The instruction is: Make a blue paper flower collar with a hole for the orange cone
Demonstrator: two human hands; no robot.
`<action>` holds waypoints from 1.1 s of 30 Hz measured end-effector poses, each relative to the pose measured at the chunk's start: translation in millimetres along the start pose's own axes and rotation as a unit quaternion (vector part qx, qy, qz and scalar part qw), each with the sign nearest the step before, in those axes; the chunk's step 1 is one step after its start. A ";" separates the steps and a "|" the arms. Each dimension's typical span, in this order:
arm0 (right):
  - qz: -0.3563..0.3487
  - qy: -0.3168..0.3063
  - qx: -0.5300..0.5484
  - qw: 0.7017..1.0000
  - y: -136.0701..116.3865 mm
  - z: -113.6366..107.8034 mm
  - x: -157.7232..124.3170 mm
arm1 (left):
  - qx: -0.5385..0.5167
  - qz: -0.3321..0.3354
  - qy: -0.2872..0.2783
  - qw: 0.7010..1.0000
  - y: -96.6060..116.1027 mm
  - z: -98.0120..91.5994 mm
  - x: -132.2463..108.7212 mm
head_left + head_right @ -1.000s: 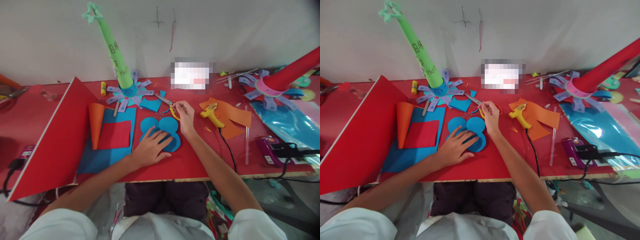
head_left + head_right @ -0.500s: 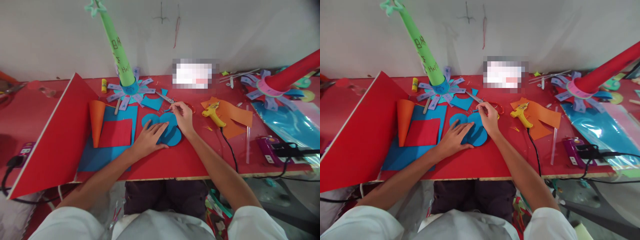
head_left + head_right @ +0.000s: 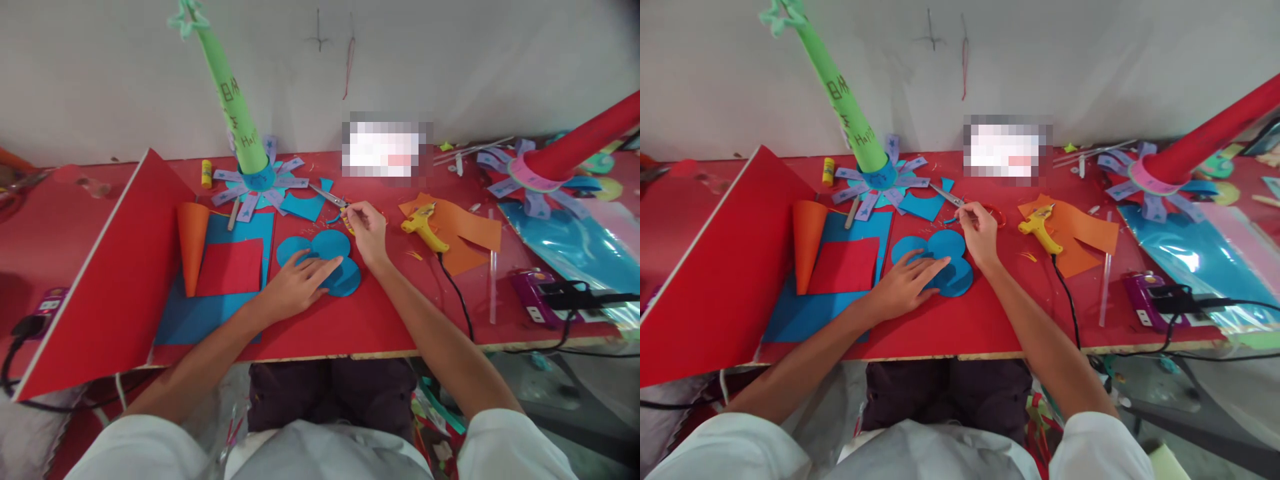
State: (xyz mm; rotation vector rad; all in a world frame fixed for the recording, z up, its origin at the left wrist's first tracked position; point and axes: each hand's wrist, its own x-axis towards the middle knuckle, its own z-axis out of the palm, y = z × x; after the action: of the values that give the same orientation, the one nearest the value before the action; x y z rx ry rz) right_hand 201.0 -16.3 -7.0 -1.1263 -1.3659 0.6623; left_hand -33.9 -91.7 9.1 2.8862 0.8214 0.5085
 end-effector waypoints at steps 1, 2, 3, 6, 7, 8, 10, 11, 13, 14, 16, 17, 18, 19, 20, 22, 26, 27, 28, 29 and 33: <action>-0.017 -0.009 -0.041 0.999 -0.8 -2.1 -0.1 | 0.011 -0.004 0.007 1.000 -0.6 -0.2 -0.4; -0.038 -0.021 -0.095 0.995 -1.8 -4.7 -0.1 | 0.019 -0.009 0.011 1.000 -1.4 -0.5 -0.6; -0.062 -0.035 -0.160 0.985 -2.9 -7.5 0.0 | 0.024 -0.017 0.014 0.999 -2.3 -0.9 -0.7; -0.084 -0.086 -0.353 0.928 -7.5 -14.0 0.6 | 0.014 -0.074 0.031 0.997 -6.0 -1.5 0.5; -0.070 -0.106 -0.395 0.910 -9.6 -14.9 0.4 | 0.003 -0.104 0.045 0.994 -8.5 -1.1 1.6; -0.054 -0.126 -0.422 0.896 -12.3 -15.0 -0.2 | -0.011 -0.135 0.060 0.989 -11.9 0.0 3.0; -0.031 -0.149 -0.426 0.892 -19.1 -13.6 -2.5 | -0.048 -0.189 0.091 0.977 -22.1 4.2 6.7; -0.026 -0.153 -0.402 0.902 -23.0 -12.4 -4.0 | -0.071 -0.207 0.103 0.970 -28.3 7.2 8.8; -0.020 -0.151 -0.309 0.939 -30.0 -9.8 -6.3 | -0.123 -0.236 0.118 0.957 -40.8 13.9 12.7; -0.015 -0.152 -0.252 0.956 -32.4 -8.7 -6.7 | -0.141 -0.245 0.122 0.951 -46.2 17.0 14.3; 0.002 -0.177 -0.143 0.974 -33.9 -7.5 -5.7 | -0.174 -0.252 0.130 0.943 -53.8 21.1 15.9; 0.010 -0.200 -0.097 0.975 -33.0 -7.5 -4.5 | -0.189 -0.251 0.138 0.939 -55.9 21.6 15.9; 0.017 -0.225 -0.058 0.972 -31.4 -7.9 -3.0 | -0.208 -0.249 0.149 0.934 -57.0 21.2 15.4; 0.022 -0.247 -0.026 0.968 -29.4 -8.5 -1.5 | -0.228 -0.247 0.163 0.928 -57.4 19.8 14.5; 0.026 -0.259 0.004 0.965 -27.6 -9.4 -0.2 | -0.247 -0.247 0.180 0.919 -57.4 17.6 13.4; 0.037 -0.250 0.072 0.965 -26.2 -11.0 1.0 | -0.277 -0.250 0.212 0.903 -56.9 12.4 10.8; 0.125 -0.201 0.239 0.942 -31.3 -10.3 -1.7 | -0.402 -0.240 0.200 0.861 -53.2 3.9 7.9; 0.142 -0.188 0.265 0.935 -32.2 -9.0 -2.8 | -0.449 -0.233 0.174 0.845 -51.1 2.6 8.1; 0.150 -0.178 0.280 0.931 -32.2 -7.4 -3.9 | -0.491 -0.224 0.141 0.830 -48.5 1.7 8.7; 0.150 -0.168 0.285 0.932 -31.2 -5.7 -4.7 | -0.518 -0.214 0.106 0.821 -45.5 0.9 9.6; 0.084 -0.133 0.204 0.966 -23.3 -1.4 -5.2 | -0.529 -0.168 0.023 0.832 -35.8 1.0 13.6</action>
State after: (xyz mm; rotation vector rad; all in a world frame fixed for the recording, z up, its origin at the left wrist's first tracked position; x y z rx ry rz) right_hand 196.2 -29.9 12.0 -0.8452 -1.2841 1.1946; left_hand -40.4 -54.1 5.5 1.6773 0.6980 0.6949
